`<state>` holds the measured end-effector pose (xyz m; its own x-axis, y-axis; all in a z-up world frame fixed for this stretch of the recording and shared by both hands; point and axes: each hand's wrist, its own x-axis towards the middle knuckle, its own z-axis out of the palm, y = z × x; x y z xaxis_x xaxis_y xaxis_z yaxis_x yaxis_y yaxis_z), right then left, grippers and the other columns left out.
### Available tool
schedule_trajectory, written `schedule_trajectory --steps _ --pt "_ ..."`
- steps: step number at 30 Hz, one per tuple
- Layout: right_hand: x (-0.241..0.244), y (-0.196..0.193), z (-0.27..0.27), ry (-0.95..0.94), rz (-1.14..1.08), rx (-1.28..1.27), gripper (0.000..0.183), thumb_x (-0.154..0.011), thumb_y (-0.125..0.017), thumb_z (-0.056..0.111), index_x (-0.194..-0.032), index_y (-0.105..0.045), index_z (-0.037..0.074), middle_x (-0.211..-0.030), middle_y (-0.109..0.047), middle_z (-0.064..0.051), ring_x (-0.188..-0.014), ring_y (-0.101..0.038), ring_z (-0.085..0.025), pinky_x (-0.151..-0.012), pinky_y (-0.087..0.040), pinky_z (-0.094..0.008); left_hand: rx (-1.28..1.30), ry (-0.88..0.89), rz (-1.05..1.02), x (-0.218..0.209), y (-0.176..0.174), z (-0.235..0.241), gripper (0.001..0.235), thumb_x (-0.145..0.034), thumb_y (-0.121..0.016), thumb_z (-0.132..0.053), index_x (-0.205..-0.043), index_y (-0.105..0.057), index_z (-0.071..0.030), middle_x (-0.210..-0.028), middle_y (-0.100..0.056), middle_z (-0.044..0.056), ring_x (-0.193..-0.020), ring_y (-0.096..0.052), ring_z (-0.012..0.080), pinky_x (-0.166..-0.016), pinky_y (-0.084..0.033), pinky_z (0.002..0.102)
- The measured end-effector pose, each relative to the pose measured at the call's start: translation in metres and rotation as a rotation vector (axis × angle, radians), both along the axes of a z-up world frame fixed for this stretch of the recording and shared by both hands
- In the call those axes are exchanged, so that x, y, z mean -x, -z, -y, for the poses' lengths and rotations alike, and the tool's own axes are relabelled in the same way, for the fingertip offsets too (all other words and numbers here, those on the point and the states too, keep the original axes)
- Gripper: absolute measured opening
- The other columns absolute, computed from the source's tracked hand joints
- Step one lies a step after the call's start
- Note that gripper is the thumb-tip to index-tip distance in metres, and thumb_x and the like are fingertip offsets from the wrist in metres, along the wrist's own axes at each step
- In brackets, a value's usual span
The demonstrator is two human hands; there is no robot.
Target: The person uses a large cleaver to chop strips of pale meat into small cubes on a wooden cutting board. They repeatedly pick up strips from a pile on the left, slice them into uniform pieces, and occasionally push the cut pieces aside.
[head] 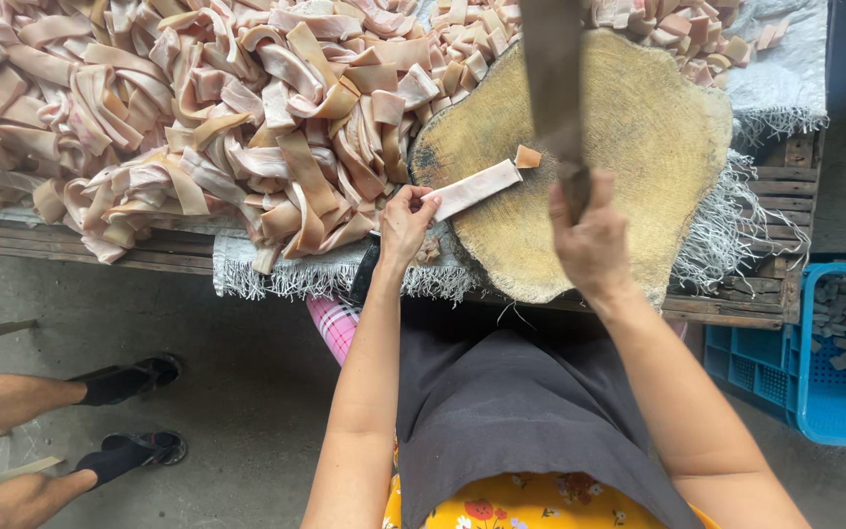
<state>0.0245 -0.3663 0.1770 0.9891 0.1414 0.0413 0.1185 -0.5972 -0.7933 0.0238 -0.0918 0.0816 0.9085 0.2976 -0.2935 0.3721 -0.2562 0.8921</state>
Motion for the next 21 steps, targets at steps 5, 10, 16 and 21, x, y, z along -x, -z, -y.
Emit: schedule_trajectory --steps 5,10,16,21 --pt "0.0 0.037 -0.01 -0.152 -0.337 0.407 0.035 -0.111 -0.052 0.035 -0.116 -0.045 0.001 -0.067 -0.065 -0.015 -0.052 -0.063 -0.025 -0.044 -0.053 -0.04 0.007 0.019 0.017 0.0 -0.003 -0.005 0.029 -0.09 -0.075 -0.022 -0.11 -0.072 0.0 -0.083 -0.076 0.007 -0.067 -0.07 0.01 -0.061 -0.056 0.025" --pt "-0.002 -0.024 0.003 0.024 -0.417 0.068 0.036 -0.106 -0.053 0.038 -0.114 -0.051 0.003 -0.067 -0.064 -0.01 -0.048 -0.064 -0.021 -0.038 -0.053 -0.033 -0.018 0.022 0.002 -0.002 -0.003 -0.001 0.031 -0.09 -0.074 -0.023 -0.11 -0.073 0.0 -0.082 -0.077 0.007 -0.067 -0.07 0.0108 -0.062 -0.057 0.026" --pt "0.003 -0.039 0.001 0.039 0.008 -0.153 0.038 -0.111 -0.054 0.036 -0.119 -0.049 -0.001 -0.07 -0.063 -0.01 -0.049 -0.061 -0.019 -0.041 -0.05 -0.032 -0.014 0.028 -0.003 -0.009 -0.009 0.01 0.034 -0.089 -0.075 -0.027 -0.11 -0.073 -0.001 -0.086 -0.077 0.008 -0.07 -0.072 0.0117 -0.065 -0.058 0.026" --pt "0.004 0.027 -0.024 -0.11 -0.344 0.286 0.04 -0.108 -0.05 0.033 -0.125 -0.046 -0.003 -0.07 -0.066 -0.015 -0.053 -0.067 -0.025 -0.039 -0.054 -0.036 -0.064 0.039 0.005 -0.005 -0.013 0.009 0.031 -0.09 -0.075 -0.027 -0.109 -0.074 -0.003 -0.087 -0.078 0.008 -0.07 -0.072 0.0119 -0.066 -0.057 0.027"
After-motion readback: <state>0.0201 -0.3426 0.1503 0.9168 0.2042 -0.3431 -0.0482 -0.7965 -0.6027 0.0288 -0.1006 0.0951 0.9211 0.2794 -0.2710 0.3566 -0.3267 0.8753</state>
